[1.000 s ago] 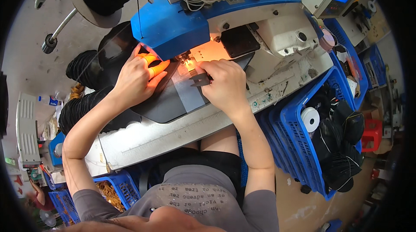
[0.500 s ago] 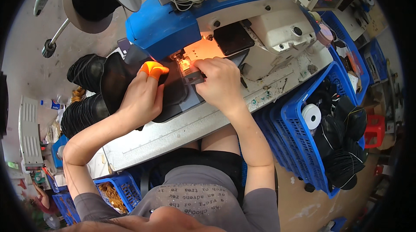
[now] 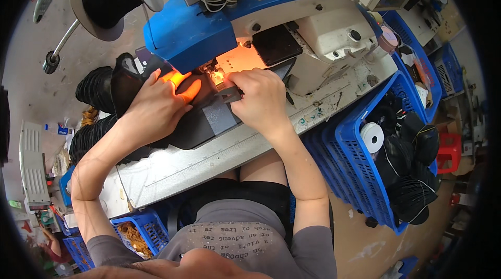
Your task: The person uses a sewing machine to stitch black boots. They guide the boots under the needle, align the edges, and operate the machine to sew seams. The person handles the boots one at a time, adjusting their position as needed.
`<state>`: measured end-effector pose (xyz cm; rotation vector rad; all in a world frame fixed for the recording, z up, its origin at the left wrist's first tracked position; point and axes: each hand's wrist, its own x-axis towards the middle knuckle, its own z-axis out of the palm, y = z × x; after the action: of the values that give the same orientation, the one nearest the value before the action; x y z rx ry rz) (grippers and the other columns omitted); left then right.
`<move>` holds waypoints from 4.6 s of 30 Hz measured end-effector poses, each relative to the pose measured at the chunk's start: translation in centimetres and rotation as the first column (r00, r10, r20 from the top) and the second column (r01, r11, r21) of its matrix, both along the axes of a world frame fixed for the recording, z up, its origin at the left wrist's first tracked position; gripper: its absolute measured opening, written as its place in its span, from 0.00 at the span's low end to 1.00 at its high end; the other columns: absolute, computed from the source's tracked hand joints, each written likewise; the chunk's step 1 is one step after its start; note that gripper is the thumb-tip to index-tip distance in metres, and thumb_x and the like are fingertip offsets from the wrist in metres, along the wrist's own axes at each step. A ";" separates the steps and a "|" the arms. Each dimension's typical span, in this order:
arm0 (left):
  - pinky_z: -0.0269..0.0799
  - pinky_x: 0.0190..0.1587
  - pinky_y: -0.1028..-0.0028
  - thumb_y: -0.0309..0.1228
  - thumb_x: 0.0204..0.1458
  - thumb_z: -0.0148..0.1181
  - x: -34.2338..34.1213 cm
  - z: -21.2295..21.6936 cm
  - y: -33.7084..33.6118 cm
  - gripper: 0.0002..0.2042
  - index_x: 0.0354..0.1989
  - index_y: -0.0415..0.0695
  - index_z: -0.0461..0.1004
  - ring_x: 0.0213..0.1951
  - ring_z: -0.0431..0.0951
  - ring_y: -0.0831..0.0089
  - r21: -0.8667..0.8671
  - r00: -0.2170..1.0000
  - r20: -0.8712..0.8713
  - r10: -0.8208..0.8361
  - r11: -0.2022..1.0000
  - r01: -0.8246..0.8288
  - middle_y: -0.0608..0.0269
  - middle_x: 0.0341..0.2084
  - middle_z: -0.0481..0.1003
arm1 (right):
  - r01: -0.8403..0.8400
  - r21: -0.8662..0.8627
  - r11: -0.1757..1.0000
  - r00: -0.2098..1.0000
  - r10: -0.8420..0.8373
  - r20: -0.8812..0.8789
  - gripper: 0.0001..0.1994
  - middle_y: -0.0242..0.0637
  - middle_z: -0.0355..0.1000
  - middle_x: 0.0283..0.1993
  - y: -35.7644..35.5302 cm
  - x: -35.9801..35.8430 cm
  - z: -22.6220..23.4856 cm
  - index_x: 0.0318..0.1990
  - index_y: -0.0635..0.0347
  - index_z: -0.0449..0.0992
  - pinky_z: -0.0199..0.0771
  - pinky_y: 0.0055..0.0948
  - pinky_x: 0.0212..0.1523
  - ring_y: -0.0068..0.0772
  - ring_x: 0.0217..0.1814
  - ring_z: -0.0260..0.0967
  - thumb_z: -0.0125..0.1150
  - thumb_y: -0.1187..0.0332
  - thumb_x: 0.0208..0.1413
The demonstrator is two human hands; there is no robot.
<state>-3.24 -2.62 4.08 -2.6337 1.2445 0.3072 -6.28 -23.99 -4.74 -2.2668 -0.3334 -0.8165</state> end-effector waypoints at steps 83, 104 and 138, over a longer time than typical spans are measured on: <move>0.59 0.61 0.56 0.39 0.35 0.70 -7.6 -9.8 13.0 0.36 0.60 0.47 0.70 0.58 0.70 0.61 -0.447 0.825 0.497 0.270 0.894 -0.023 0.56 0.55 0.71 | 0.046 -0.140 0.989 0.999 -0.049 -0.015 0.10 0.36 0.76 0.25 2.4 -0.8 1.1 0.39 0.55 0.79 0.73 0.35 0.25 0.41 0.25 0.75 0.66 0.64 0.50; 0.79 0.40 0.62 0.29 0.47 0.60 13.2 -21.5 16.3 0.08 0.32 0.38 0.80 0.43 0.80 0.54 -0.325 0.543 0.383 0.747 0.659 -0.678 0.51 0.36 0.79 | 0.060 -0.152 0.987 0.996 -0.069 -0.053 0.10 0.35 0.77 0.24 2.3 -0.9 1.4 0.38 0.56 0.81 0.73 0.34 0.26 0.40 0.24 0.76 0.65 0.61 0.52; 0.60 0.60 0.57 0.34 0.56 0.56 -2.2 -5.4 1.7 0.18 0.54 0.44 0.75 0.49 0.74 0.60 -0.529 0.963 0.262 0.066 0.844 0.086 0.57 0.49 0.76 | -0.118 -0.177 0.977 0.977 0.083 -0.195 0.09 0.41 0.76 0.31 2.0 -1.0 2.2 0.38 0.61 0.80 0.69 0.40 0.40 0.46 0.38 0.73 0.66 0.68 0.49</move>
<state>-5.48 -0.89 -1.28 -2.9751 1.4046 -0.4708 -7.27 -21.95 -2.53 -2.4575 -0.4504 -0.5344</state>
